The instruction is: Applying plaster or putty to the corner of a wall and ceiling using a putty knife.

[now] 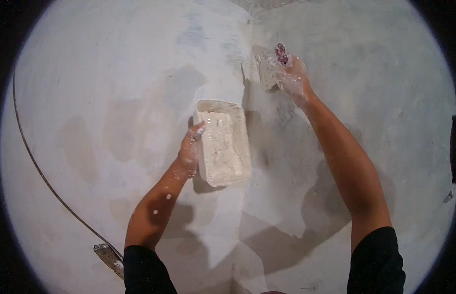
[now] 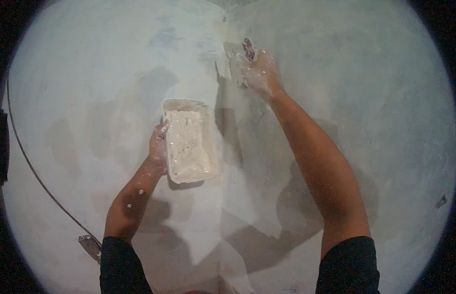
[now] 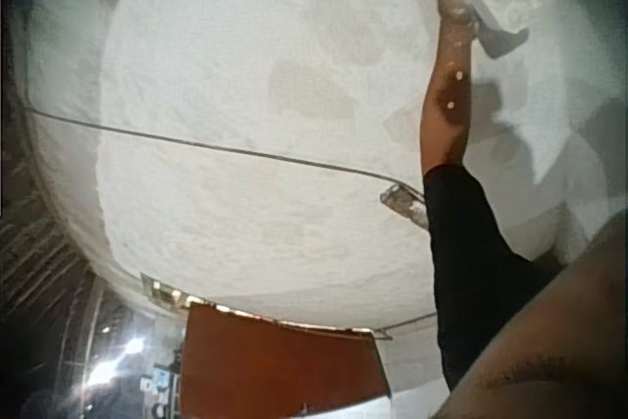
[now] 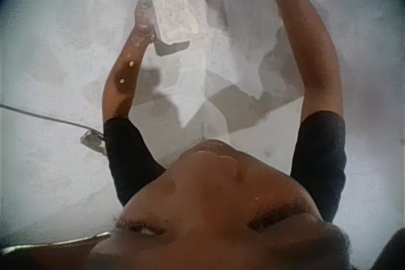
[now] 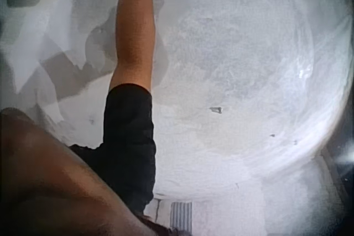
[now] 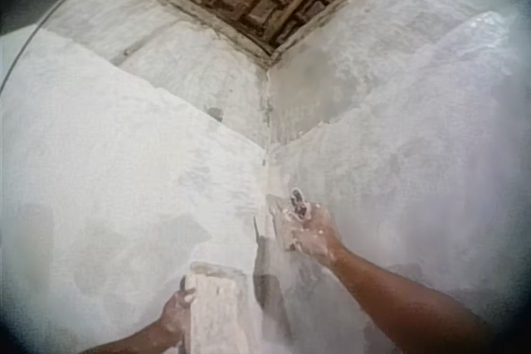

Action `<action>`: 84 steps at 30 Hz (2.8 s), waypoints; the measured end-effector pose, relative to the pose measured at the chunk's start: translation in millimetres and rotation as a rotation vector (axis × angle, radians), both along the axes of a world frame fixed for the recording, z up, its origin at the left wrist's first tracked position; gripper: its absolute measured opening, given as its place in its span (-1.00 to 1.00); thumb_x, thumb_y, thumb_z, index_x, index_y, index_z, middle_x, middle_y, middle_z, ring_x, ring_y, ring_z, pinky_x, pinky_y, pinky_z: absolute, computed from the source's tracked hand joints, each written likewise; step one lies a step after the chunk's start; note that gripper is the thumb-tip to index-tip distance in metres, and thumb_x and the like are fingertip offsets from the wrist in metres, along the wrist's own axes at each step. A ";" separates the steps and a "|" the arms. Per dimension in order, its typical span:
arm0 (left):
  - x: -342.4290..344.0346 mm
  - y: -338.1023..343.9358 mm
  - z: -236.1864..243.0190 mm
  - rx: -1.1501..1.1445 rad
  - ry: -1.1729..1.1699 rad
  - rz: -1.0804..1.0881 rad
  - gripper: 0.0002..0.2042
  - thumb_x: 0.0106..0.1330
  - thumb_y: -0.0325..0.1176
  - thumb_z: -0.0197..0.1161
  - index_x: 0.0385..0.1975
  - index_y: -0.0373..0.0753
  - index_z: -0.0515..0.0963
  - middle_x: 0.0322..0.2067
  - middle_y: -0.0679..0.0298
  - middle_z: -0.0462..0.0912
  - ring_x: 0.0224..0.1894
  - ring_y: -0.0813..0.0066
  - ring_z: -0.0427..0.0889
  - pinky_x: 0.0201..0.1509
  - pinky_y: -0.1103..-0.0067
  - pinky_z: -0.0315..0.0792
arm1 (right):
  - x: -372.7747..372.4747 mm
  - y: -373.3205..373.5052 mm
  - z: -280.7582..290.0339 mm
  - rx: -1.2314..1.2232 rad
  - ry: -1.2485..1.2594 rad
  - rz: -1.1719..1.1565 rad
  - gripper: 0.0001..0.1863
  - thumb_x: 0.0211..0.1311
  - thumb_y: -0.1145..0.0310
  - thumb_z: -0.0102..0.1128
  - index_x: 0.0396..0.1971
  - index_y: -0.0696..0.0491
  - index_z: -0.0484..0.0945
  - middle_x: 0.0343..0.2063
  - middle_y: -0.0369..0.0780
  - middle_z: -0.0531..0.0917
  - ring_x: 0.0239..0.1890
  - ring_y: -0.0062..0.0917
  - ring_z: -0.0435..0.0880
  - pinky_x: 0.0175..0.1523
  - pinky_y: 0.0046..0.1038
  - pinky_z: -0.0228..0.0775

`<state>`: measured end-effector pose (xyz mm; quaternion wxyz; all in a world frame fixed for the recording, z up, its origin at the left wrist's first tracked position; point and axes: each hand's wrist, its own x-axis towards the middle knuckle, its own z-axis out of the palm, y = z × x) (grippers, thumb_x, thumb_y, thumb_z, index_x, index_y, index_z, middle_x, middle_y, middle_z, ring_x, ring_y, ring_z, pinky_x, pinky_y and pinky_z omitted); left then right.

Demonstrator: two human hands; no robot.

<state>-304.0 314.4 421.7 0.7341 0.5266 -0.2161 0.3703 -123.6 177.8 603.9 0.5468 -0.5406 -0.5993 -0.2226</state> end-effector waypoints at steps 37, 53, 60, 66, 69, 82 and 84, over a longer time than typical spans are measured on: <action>-120.5 -47.0 19.4 -0.139 -0.321 0.028 -0.41 0.21 -0.05 0.01 0.15 -0.31 0.18 0.04 0.12 0.36 0.07 0.28 0.37 0.18 0.42 0.21 | -100.7 -22.4 76.4 0.160 -0.132 -0.372 -0.69 0.08 0.31 0.07 -0.37 0.31 0.44 -0.45 0.01 0.56 -0.37 -0.27 0.57 -0.30 -0.31 0.40; -116.8 -43.9 22.3 -0.220 -0.194 0.136 -0.41 0.18 -0.07 0.07 0.14 -0.29 0.20 0.01 0.12 0.38 0.07 0.28 0.36 0.17 0.43 0.21 | -128.9 32.8 42.7 0.333 -0.593 -0.839 -0.72 0.02 0.35 0.05 -0.46 0.32 0.51 -0.42 0.11 0.56 -0.32 -0.04 0.56 -0.20 -0.29 0.42; -116.6 -36.0 14.7 -0.245 -0.233 0.015 -0.43 0.15 -0.04 0.05 0.06 -0.34 0.27 -0.05 0.06 0.43 -0.01 0.21 0.44 0.08 0.36 0.33 | -139.2 -26.4 84.7 0.216 -0.143 -0.060 -0.80 -0.01 0.39 0.09 -0.54 0.27 0.48 -0.60 -0.17 0.51 -0.53 -0.46 0.48 -0.44 -0.40 0.31; -127.0 -39.4 17.7 -0.181 -0.168 0.083 -0.42 0.16 -0.07 0.06 0.11 -0.33 0.23 -0.01 0.07 0.41 0.02 0.23 0.42 0.13 0.38 0.29 | -141.8 -35.4 97.6 0.099 0.082 -0.308 -0.79 -0.05 0.40 0.09 -0.53 0.28 0.49 -0.60 -0.13 0.54 -0.52 -0.47 0.51 -0.43 -0.35 0.32; -120.8 -39.7 17.1 -0.184 -0.183 0.018 -0.41 0.17 -0.07 0.06 0.13 -0.33 0.21 0.01 0.08 0.40 0.04 0.25 0.40 0.15 0.39 0.27 | -132.5 -21.1 86.7 0.165 -0.073 -0.551 -0.74 -0.03 0.35 0.11 -0.47 0.29 0.50 -0.53 -0.02 0.58 -0.42 -0.29 0.60 -0.35 -0.30 0.39; -125.3 -45.4 17.1 -0.163 -0.171 0.034 -0.40 0.17 -0.06 0.05 0.13 -0.32 0.20 0.02 0.10 0.38 0.06 0.25 0.38 0.15 0.41 0.25 | -146.6 2.8 53.9 0.177 0.270 -0.367 -0.66 0.10 0.25 0.09 -0.43 0.31 0.51 -0.51 0.08 0.58 -0.45 -0.15 0.60 -0.32 -0.28 0.43; -120.8 -55.2 21.2 -0.142 -0.146 -0.003 -0.40 0.17 -0.05 0.05 0.14 -0.33 0.19 0.02 0.08 0.38 0.06 0.24 0.38 0.16 0.40 0.25 | -129.4 12.7 46.5 0.325 -0.117 -0.461 -0.69 0.10 0.29 0.15 -0.43 0.30 0.50 -0.54 0.00 0.57 -0.52 -0.31 0.58 -0.41 -0.35 0.40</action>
